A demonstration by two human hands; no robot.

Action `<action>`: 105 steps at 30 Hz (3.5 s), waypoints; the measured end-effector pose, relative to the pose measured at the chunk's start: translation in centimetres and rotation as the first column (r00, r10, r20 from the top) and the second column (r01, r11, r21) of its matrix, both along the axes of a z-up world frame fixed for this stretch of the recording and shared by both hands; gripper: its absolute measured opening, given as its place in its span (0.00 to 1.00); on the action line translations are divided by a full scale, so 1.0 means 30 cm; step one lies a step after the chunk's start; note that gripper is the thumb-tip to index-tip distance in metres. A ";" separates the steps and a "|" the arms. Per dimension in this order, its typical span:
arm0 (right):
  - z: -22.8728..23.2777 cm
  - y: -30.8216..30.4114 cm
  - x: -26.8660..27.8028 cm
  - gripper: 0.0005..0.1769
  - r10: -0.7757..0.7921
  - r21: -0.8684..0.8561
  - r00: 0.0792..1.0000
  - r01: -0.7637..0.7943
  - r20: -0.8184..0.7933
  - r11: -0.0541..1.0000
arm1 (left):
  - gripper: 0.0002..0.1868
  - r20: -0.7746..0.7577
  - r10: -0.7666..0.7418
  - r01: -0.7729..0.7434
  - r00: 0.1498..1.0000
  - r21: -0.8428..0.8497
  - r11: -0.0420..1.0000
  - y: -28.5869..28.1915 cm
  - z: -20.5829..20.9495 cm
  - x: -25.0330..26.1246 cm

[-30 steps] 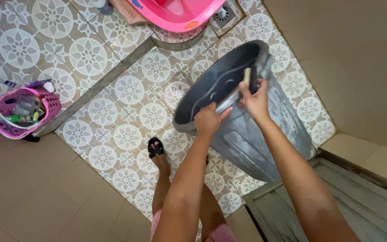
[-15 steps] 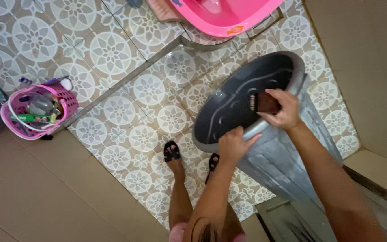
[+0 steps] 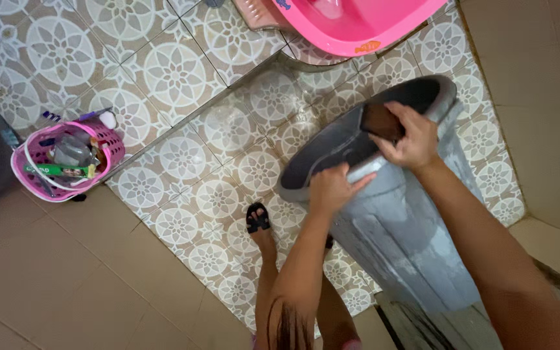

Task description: The person cleans a large gray bucket by hand and with a scrub brush. They pour water from a pink basin into the bucket, scrub the interior and exterior surfaces, rinse with water from a tap, and repeat the process. The person also handles a pink scoop and a small brush during the cleaning.

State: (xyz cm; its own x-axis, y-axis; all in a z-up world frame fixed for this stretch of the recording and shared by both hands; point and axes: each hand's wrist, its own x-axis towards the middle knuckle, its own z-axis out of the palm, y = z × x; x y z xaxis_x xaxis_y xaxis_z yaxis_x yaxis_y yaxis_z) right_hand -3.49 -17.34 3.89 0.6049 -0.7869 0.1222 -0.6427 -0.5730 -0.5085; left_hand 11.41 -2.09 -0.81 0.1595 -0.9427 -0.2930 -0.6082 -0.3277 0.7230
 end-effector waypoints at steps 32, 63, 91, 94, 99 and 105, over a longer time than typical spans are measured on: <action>-0.046 -0.209 0.465 0.34 0.086 0.033 0.994 -0.084 -0.062 0.996 | 0.44 -0.054 0.245 -0.244 0.968 0.010 0.970 -0.146 -0.054 0.338; 0.522 0.685 0.537 0.36 0.118 -0.091 0.945 -0.094 0.305 0.991 | 0.32 0.376 0.612 -0.439 0.696 -0.451 0.777 0.907 0.810 0.162; 0.514 1.264 0.319 0.39 0.396 0.727 0.918 -0.249 -0.034 0.640 | 0.18 -0.056 0.945 -0.933 0.324 -0.186 0.309 1.764 0.927 -0.151; 0.732 1.416 0.329 0.45 0.420 0.858 0.897 -0.321 0.139 0.402 | 0.21 -0.227 0.957 -0.983 0.182 -0.074 0.170 1.847 1.114 -0.231; 1.080 1.755 0.302 0.35 0.432 0.950 0.849 -0.236 0.304 -0.206 | 0.28 -0.549 0.826 -0.991 -0.131 0.094 -0.095 1.923 1.309 -0.357; 1.195 2.062 0.386 0.32 0.961 0.602 0.094 -0.794 0.259 -0.084 | 0.28 -0.943 0.077 -0.862 -0.325 0.261 -0.435 2.062 1.404 -0.374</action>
